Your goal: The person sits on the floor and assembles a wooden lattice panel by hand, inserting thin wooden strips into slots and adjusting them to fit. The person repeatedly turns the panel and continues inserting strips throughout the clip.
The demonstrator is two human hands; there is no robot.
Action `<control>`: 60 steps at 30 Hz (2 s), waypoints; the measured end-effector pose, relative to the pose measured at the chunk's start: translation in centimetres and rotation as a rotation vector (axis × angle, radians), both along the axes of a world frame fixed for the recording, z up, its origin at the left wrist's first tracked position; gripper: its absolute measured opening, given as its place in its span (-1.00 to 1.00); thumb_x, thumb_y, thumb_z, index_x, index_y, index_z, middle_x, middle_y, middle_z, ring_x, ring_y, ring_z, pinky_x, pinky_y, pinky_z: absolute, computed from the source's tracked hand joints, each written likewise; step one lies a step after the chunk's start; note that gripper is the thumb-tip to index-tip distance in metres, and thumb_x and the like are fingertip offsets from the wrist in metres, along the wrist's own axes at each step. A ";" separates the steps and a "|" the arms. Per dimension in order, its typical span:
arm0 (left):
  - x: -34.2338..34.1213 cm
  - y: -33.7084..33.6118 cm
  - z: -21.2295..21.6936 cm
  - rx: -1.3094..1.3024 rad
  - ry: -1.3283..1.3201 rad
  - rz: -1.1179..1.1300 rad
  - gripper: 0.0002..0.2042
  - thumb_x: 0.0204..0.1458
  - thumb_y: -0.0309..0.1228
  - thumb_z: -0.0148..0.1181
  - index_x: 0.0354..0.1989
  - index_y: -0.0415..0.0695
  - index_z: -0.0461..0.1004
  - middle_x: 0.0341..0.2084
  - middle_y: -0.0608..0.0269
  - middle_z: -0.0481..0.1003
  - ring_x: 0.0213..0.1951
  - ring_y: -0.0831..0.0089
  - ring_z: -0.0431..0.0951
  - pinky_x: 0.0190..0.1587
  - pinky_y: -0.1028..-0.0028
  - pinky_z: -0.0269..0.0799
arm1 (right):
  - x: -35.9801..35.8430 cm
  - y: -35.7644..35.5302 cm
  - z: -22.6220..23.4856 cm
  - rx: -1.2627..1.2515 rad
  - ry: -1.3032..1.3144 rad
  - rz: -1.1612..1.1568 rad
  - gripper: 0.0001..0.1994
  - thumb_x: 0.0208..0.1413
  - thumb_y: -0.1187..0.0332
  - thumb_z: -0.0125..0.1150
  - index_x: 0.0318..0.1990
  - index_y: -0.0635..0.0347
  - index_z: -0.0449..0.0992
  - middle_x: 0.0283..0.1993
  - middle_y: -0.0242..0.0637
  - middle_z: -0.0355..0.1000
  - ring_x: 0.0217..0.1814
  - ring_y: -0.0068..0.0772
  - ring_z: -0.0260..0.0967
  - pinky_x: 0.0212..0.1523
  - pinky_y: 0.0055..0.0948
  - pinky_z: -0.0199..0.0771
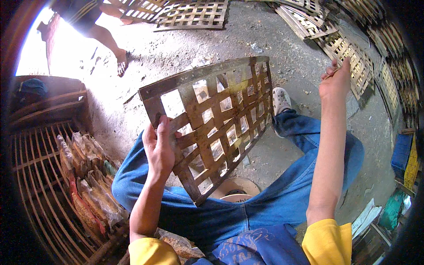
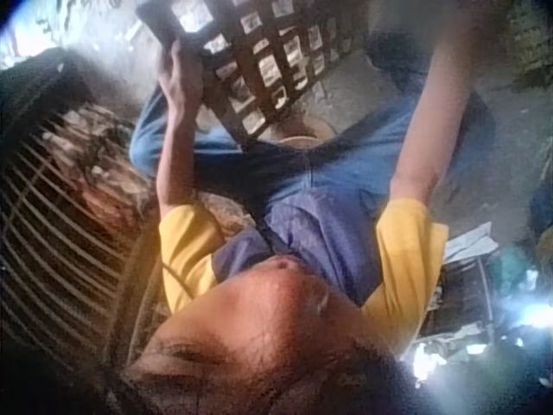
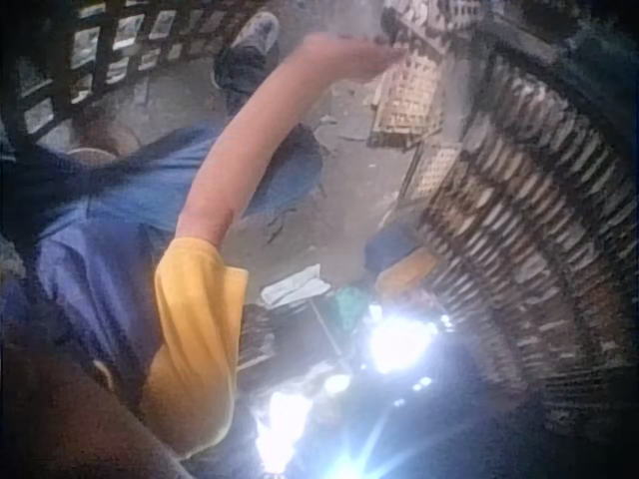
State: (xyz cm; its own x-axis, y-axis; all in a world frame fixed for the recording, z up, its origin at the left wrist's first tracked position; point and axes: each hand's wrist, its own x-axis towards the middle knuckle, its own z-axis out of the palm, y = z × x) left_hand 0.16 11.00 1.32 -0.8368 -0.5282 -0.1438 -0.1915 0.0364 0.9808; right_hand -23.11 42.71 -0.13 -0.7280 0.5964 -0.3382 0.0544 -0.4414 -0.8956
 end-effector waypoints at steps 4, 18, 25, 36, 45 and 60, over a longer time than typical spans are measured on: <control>-0.2 0.3 0.3 0.030 0.019 0.022 -0.78 0.27 -0.26 0.04 -0.20 -0.17 0.46 -0.39 0.44 0.41 -0.36 0.68 0.37 -0.34 0.56 0.40 | -0.7 0.1 -2.2 0.040 -0.069 0.159 -0.66 0.20 0.20 0.09 0.04 0.19 0.39 -0.23 -0.36 0.30 -0.36 -0.54 0.15 -0.41 -0.47 0.21; 0.0 0.5 0.6 0.040 0.016 -0.055 -0.81 0.27 -0.28 0.03 -0.17 -0.15 0.43 -0.35 0.42 0.39 -0.33 0.65 0.39 -0.32 0.53 0.42 | 6.0 -10.7 -1.3 0.643 0.228 0.963 -0.52 0.32 0.06 -0.07 0.30 0.04 0.31 -0.16 -0.25 0.55 -0.35 -0.48 0.46 -0.27 -0.45 0.47; -0.3 0.9 1.2 0.029 0.018 -0.070 -0.80 0.27 -0.26 0.03 -0.18 -0.15 0.42 -0.37 0.44 0.39 -0.33 0.66 0.38 -0.31 0.53 0.42 | 8.0 -12.1 -1.8 0.856 0.352 1.016 -0.40 0.29 0.22 -0.13 0.37 0.29 -0.13 -0.30 -0.07 0.46 -0.30 0.03 0.49 -0.24 -0.10 0.48; -0.4 1.5 1.5 0.013 0.053 -0.087 -0.78 0.27 -0.27 0.03 -0.16 -0.19 0.41 -0.39 0.42 0.41 -0.37 0.67 0.37 -0.33 0.57 0.40 | 10.7 -14.5 -1.6 0.911 0.715 0.961 -0.81 0.17 0.37 0.19 -0.12 0.26 0.54 -0.19 -0.17 0.45 -0.23 -0.30 0.49 -0.28 -0.40 0.48; -0.4 2.1 0.9 0.009 -0.007 -0.104 -0.79 0.26 -0.33 0.02 -0.10 -0.21 0.41 -0.44 0.41 0.40 -0.44 0.66 0.36 -0.37 0.60 0.34 | 12.4 -16.1 -1.3 0.734 0.638 0.998 -0.82 0.13 0.41 0.22 -0.12 0.20 0.49 -0.22 -0.21 0.44 -0.28 -0.36 0.47 -0.31 -0.45 0.48; -0.4 2.8 1.1 -0.053 0.018 -0.108 -0.79 0.26 -0.38 0.00 -0.07 -0.25 0.40 -0.48 0.41 0.40 -0.48 0.69 0.36 -0.42 0.61 0.32 | 12.6 -16.2 -1.3 0.745 0.688 0.908 -0.88 0.08 0.45 0.28 -0.25 0.22 0.48 -0.27 -0.21 0.44 -0.37 -0.40 0.42 -0.37 -0.49 0.42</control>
